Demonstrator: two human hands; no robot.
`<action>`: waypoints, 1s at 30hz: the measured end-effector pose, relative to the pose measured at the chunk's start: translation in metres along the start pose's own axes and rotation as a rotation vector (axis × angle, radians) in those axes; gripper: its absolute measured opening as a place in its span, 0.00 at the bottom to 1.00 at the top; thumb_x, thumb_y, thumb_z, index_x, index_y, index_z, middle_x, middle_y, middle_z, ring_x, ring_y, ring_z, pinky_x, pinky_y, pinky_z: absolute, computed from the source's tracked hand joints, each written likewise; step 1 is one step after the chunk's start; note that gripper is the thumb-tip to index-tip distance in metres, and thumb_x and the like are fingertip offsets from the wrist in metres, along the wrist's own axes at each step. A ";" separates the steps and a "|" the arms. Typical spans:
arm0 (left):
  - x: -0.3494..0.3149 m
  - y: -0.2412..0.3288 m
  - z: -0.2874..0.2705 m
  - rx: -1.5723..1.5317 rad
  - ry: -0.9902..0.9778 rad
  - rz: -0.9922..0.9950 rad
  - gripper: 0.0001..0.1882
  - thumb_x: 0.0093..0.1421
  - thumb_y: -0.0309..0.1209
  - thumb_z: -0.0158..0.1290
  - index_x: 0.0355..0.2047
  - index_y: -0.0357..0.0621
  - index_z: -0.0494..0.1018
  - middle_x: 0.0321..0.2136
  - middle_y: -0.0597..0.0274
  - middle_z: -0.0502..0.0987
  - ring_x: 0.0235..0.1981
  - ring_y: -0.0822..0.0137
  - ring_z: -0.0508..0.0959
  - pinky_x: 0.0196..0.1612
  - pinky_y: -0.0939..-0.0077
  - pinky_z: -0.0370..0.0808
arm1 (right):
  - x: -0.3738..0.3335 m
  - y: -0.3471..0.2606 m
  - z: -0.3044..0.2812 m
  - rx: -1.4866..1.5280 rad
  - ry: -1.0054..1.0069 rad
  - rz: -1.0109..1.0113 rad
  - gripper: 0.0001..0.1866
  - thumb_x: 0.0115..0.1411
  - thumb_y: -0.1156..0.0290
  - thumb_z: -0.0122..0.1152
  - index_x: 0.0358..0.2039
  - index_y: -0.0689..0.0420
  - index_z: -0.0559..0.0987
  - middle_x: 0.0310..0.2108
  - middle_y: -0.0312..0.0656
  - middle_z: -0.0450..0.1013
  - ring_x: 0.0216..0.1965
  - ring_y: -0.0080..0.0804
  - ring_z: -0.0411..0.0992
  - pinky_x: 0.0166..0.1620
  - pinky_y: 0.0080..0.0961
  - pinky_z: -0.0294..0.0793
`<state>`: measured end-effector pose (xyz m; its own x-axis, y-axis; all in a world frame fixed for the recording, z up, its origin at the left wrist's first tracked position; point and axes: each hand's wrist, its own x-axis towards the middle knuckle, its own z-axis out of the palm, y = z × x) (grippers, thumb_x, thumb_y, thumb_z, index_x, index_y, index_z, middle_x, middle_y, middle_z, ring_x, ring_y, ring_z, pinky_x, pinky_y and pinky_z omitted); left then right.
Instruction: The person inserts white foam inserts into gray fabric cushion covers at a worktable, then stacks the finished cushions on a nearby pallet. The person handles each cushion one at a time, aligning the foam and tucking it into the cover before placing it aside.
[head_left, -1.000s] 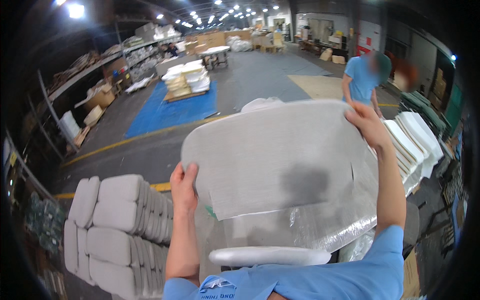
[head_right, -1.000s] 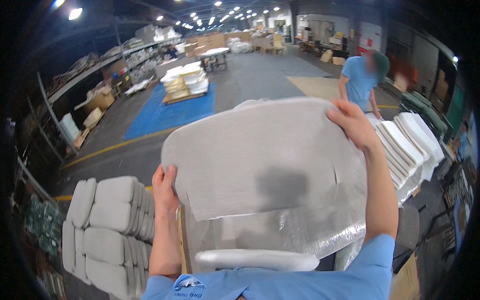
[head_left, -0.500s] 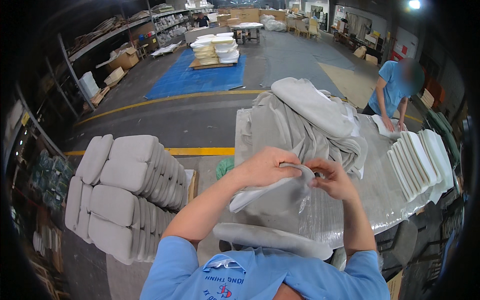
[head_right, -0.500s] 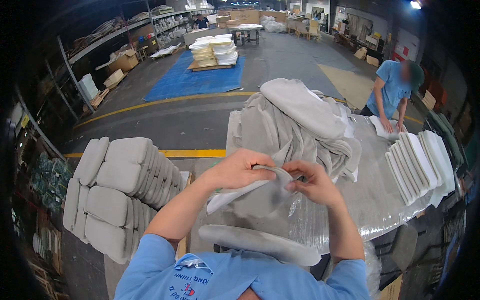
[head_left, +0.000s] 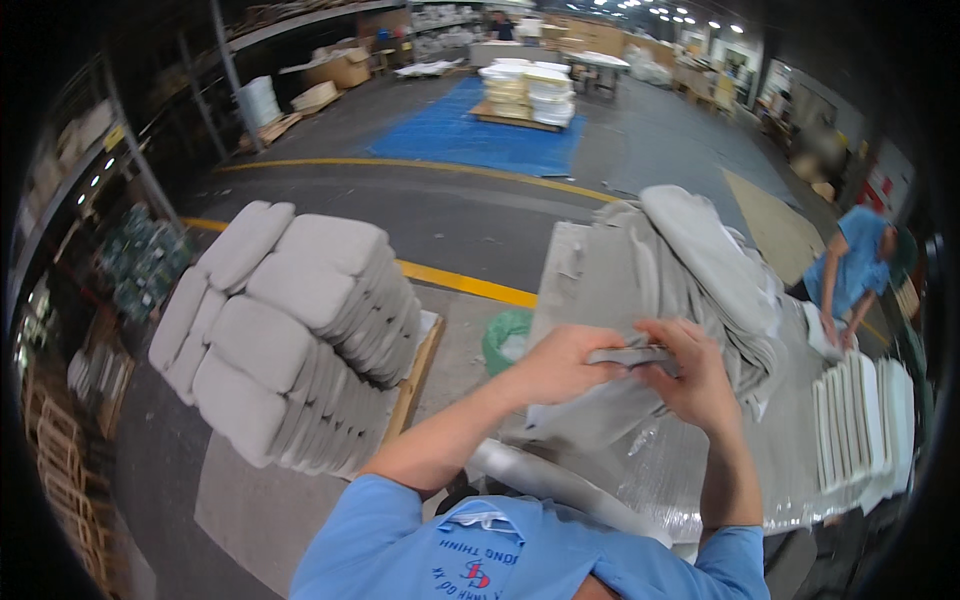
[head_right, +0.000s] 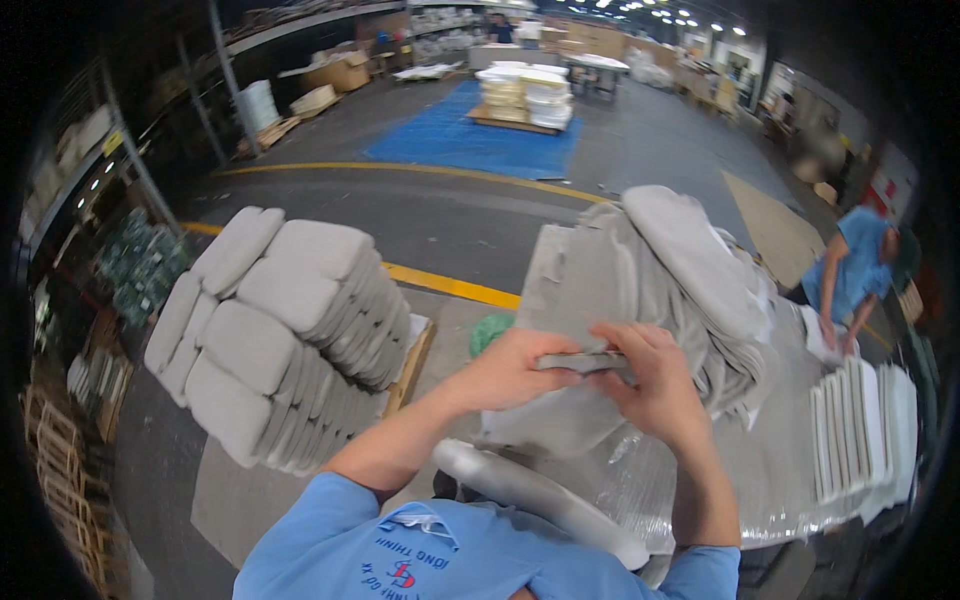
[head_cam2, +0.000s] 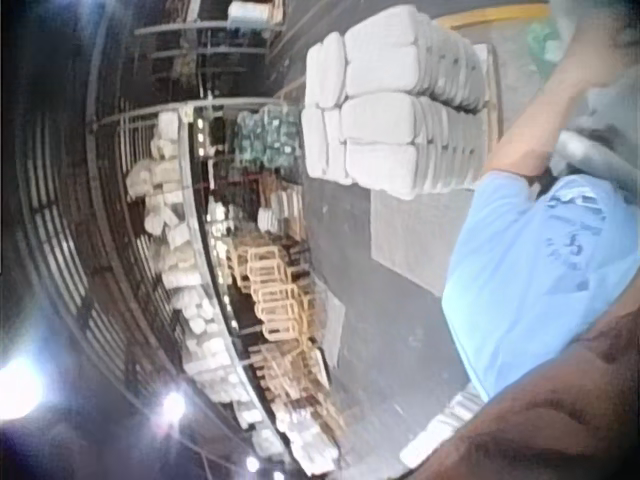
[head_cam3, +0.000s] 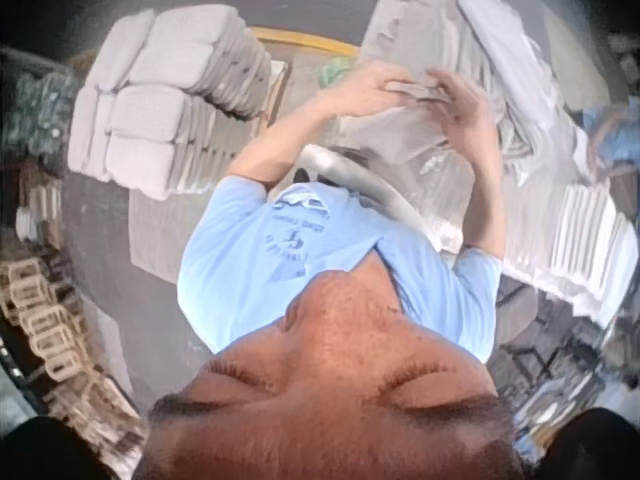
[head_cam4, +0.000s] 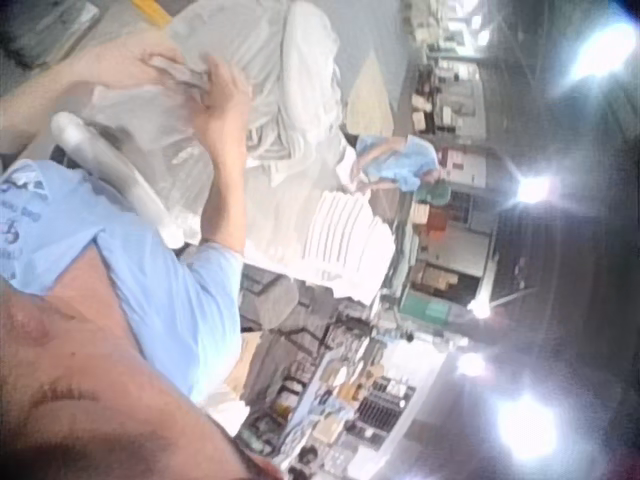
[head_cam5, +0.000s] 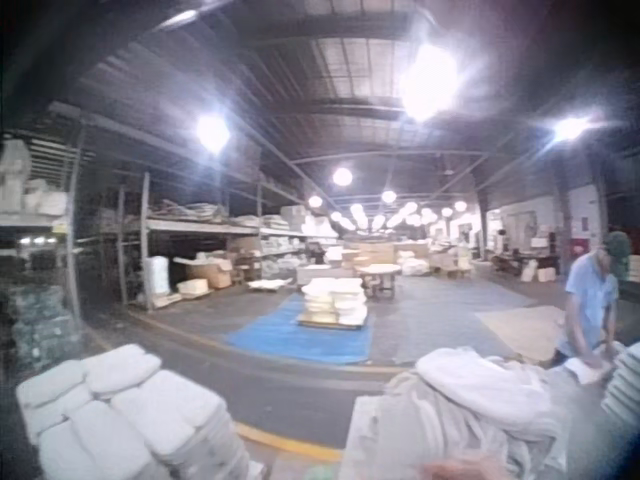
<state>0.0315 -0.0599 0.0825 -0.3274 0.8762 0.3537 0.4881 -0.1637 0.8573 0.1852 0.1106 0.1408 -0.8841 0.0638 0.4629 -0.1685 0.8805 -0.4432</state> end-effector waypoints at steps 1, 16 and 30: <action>-0.005 0.006 0.000 0.148 0.198 0.071 0.13 0.62 0.29 0.61 0.47 0.40 0.80 0.35 0.54 0.81 0.37 0.57 0.81 0.43 0.66 0.77 | 0.008 -0.003 0.002 0.033 -0.032 0.047 0.17 0.57 0.78 0.71 0.47 0.58 0.82 0.39 0.47 0.79 0.38 0.42 0.77 0.44 0.32 0.75; -0.099 -0.096 0.042 -1.527 0.296 -0.618 0.30 0.75 0.55 0.44 0.68 0.53 0.65 0.54 0.54 0.80 0.49 0.52 0.83 0.50 0.55 0.82 | 0.051 -0.033 -0.041 0.270 0.485 -0.252 0.06 0.63 0.75 0.62 0.40 0.58 0.82 0.34 0.43 0.75 0.40 0.34 0.73 0.53 0.31 0.70; -0.054 -0.104 0.045 -1.254 0.441 -0.327 0.30 0.73 0.46 0.48 0.68 0.43 0.64 0.62 0.49 0.75 0.60 0.50 0.77 0.59 0.49 0.75 | -0.120 0.040 -0.021 0.009 -0.186 0.344 0.22 0.48 0.84 0.73 0.45 0.59 0.83 0.48 0.47 0.79 0.53 0.47 0.77 0.56 0.36 0.75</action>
<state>0.0346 -0.0697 -0.0425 -0.6284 0.7767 -0.0422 -0.6369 -0.4826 0.6012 0.2941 0.1482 0.0839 -0.9536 0.2670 0.1392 0.1480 0.8182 -0.5556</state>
